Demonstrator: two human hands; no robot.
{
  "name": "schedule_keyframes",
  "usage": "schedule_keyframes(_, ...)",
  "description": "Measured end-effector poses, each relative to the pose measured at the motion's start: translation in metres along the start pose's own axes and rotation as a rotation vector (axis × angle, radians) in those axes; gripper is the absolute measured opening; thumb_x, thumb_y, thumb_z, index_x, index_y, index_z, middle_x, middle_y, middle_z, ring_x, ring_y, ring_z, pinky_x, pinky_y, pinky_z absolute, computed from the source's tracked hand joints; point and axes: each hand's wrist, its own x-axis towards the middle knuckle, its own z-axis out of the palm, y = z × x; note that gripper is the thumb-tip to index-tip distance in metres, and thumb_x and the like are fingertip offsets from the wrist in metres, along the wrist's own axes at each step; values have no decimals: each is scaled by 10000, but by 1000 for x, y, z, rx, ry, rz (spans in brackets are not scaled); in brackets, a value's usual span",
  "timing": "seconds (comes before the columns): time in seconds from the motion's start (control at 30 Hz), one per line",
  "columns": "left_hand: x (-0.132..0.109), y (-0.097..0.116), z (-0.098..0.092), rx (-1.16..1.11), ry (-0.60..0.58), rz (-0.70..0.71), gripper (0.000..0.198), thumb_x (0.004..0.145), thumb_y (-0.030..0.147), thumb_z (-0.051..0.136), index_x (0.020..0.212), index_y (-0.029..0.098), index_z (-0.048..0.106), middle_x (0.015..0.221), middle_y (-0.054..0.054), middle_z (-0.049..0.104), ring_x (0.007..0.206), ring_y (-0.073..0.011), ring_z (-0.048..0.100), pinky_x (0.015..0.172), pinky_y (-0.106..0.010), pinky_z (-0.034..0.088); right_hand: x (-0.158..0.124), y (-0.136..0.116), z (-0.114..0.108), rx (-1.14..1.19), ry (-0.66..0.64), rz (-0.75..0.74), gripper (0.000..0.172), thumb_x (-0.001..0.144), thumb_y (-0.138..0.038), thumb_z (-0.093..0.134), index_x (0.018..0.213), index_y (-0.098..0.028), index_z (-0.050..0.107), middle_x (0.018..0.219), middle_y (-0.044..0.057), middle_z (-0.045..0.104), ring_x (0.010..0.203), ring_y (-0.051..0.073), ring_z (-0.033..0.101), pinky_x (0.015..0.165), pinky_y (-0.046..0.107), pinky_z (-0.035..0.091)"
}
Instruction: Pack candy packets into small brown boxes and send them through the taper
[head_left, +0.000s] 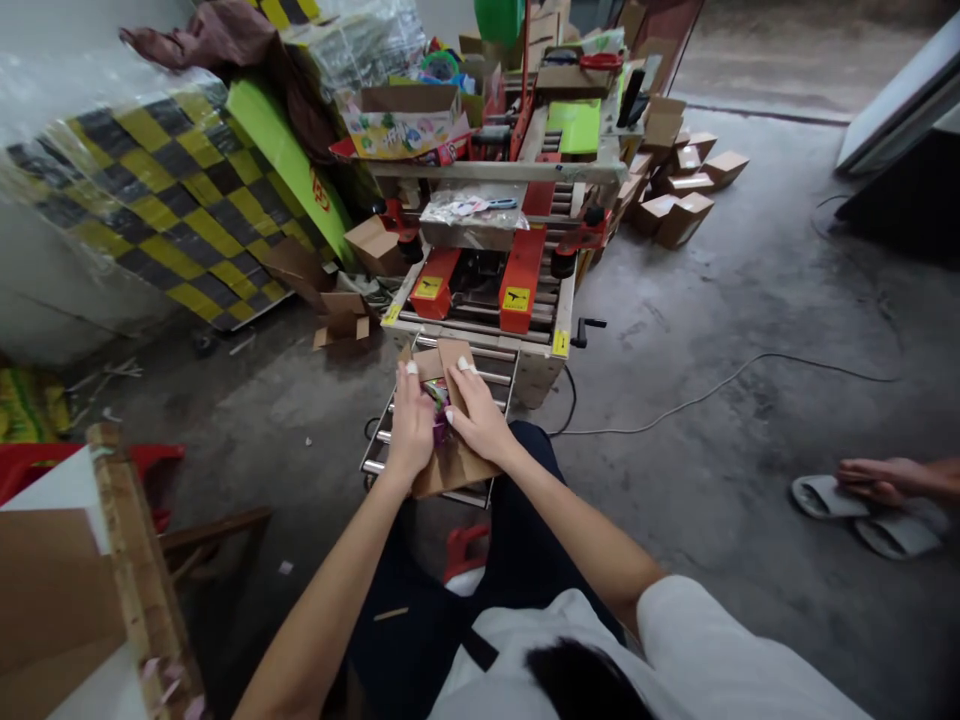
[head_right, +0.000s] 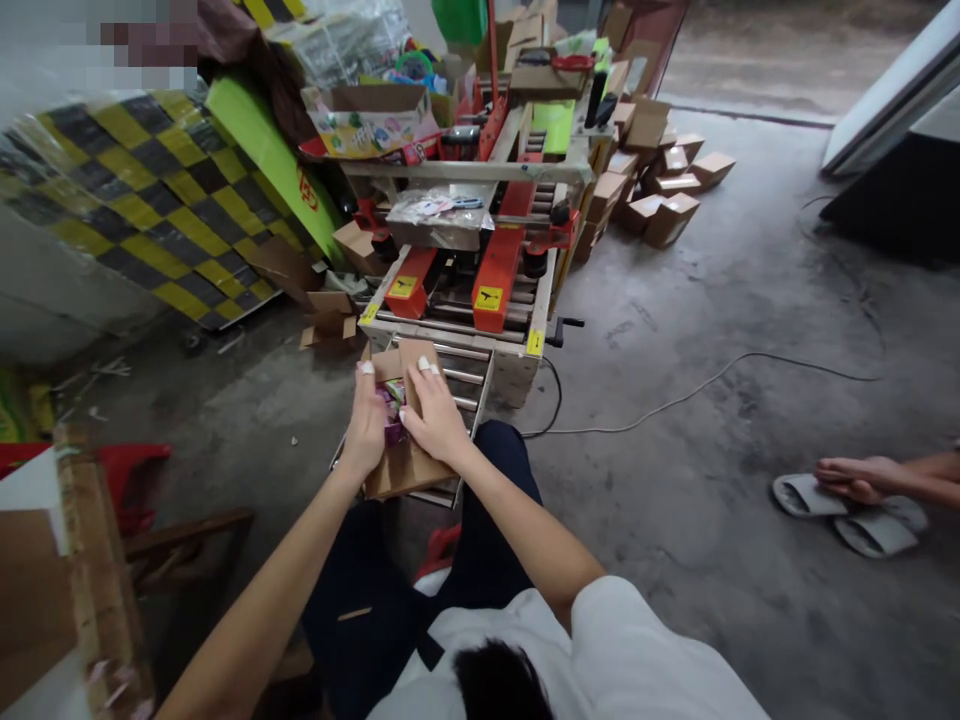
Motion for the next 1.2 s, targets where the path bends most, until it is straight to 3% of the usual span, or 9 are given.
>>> schedule_keyframes(0.13,0,18,21,505,-83,-21,624,1003,316,324,1582,85,291,1674,-187,176,1573,-329,133,1247,-632,123,-1,10,0,64,-9,-55,704,959,-356,439,1608,-144,267,1697,128,184,1579,249,174,1281,485,182)
schedule_keyframes(0.23,-1,21,20,636,-133,-19,619,974,207,331,1583,102,302,1674,-171,165,1577,-309,119,1247,-636,102,-4,4,3,-78,-67,-52,706,979,-379,407,1617,-128,238,1706,135,125,1588,277,116,1270,531,182)
schedule_keyframes(0.5,9,-32,-3,86,-225,12,552,1018,295,293,1551,197,399,1637,-93,333,1554,-232,229,1271,-524,194,-6,-15,4,-445,-177,-49,680,1002,-337,368,1619,-95,215,1700,148,137,1577,311,149,1217,544,286)
schedule_keyframes(0.67,18,-32,10,183,-179,82,543,969,225,356,1487,128,487,1600,-148,389,1539,-271,272,1266,-547,225,6,-19,5,-615,-166,-15,705,969,-281,409,1606,-45,223,1687,187,152,1560,337,190,1204,580,273)
schedule_keyframes(0.77,21,-30,12,176,-178,60,555,942,186,365,1480,135,490,1596,-153,396,1533,-272,288,1256,-551,253,-8,-20,-2,-598,-233,-76,721,975,-337,424,1605,-48,224,1679,210,162,1560,351,193,1207,625,230)
schedule_keyframes(0.87,27,-34,10,39,-199,29,602,935,205,397,1534,145,406,1616,-141,365,1546,-249,252,1278,-519,193,-37,-21,0,-548,-310,-233,973,864,-525,624,1612,-66,202,1672,243,149,1557,408,162,1191,733,74)
schedule_keyframes(0.97,36,-34,9,-188,-182,-73,734,931,211,412,1617,130,164,1610,-150,376,1556,-212,215,1291,-478,133,-46,-22,16,-540,-263,-223,1161,720,-513,799,1613,-81,195,1666,264,148,1553,435,147,1166,765,-46)
schedule_keyframes(1.07,28,-23,5,-398,37,-159,799,945,192,384,1624,162,-37,1616,-146,373,1532,-175,291,1273,-428,227,-14,-18,25,-529,-140,-123,1068,748,-457,801,1585,-68,265,1645,295,203,1533,455,198,1148,790,-45)
schedule_keyframes(1.2,-38,-6,-25,-475,266,-84,771,986,289,431,1622,228,-1,1599,-168,396,1387,-212,514,1148,-421,442,73,1,-11,-374,146,-123,855,822,-547,729,1444,-17,478,1548,366,362,1508,509,221,1129,804,-14)
